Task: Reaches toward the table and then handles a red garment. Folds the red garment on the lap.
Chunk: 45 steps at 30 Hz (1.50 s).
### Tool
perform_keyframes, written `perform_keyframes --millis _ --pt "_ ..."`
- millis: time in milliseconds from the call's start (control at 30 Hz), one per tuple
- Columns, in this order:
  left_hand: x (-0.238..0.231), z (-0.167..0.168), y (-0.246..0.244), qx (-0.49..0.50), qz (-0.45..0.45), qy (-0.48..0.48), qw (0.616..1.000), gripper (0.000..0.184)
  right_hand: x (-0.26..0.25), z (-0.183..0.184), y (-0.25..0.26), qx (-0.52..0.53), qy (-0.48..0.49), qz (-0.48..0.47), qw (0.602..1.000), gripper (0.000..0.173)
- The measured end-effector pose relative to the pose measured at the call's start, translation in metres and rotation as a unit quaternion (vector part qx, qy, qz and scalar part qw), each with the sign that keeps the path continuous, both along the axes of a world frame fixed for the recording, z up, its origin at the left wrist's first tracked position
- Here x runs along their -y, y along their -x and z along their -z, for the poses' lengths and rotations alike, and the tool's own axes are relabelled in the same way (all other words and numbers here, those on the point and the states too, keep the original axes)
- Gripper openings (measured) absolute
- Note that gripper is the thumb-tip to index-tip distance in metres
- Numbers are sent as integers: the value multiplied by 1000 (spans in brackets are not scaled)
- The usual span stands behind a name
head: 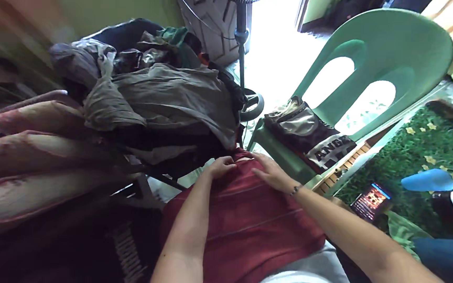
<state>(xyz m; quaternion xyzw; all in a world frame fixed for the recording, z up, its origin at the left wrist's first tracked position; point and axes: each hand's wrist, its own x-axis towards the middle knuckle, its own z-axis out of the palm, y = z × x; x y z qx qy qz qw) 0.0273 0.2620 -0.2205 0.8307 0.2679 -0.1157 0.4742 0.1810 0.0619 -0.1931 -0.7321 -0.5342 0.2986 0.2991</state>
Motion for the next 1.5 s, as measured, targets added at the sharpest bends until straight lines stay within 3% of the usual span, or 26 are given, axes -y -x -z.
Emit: perform_keyframes --millis 133,167,267,300,400,467,667,800,933,1067,1100,1200,1233,1300,1400,1500 --pt "-1 -33 2 85 41 0 996 33 -74 3 2 -79 18 -87 993 85" --pt "-1 -39 4 106 49 -13 993 29 -85 2 1 -81 28 -111 990 80" --pt "-6 -59 16 104 57 -43 992 26 -102 -9 -5 -32 53 -180 982 29" --pt "-10 -62 22 87 54 -42 994 30 -102 -14 -11 -2 66 -198 978 21" --pt "-24 -64 45 -8 54 -30 998 42 -95 -23 -42 42 92 -203 974 22" --pt "-36 -62 61 -79 86 -50 992 35 -89 -28 -63 55 100 -200 973 22" --pt "-59 -76 100 -290 79 -180 937 39 -67 -55 -86 150 168 -177 958 18" --pt "-67 -86 124 -377 84 -256 886 40 -49 -51 -101 168 111 -138 970 23" --pt "-64 -90 151 -382 59 -308 869 35 -26 -53 -107 178 44 -86 979 24" --pt "-14 -150 130 -494 37 -268 827 46 3 -53 -116 200 7 -64 978 13" --pt "-10 -150 136 -496 5 -270 825 48 11 -53 -119 201 -2 -58 978 11" --pt "-38 -102 216 -345 -94 -385 851 27 31 -53 -119 211 -12 -56 976 10" --pt "-41 -101 233 -321 -122 -397 851 24 38 -54 -116 211 -18 -55 976 10" --pt "-31 -119 257 -272 -173 -419 849 27 48 -54 -107 210 -26 -47 976 9" --pt "1 -149 300 -102 -249 -461 846 28 65 -46 -96 211 -54 -38 975 12" --pt "47 -174 338 9 -327 -389 861 28 88 -43 -82 221 -99 -26 970 18"
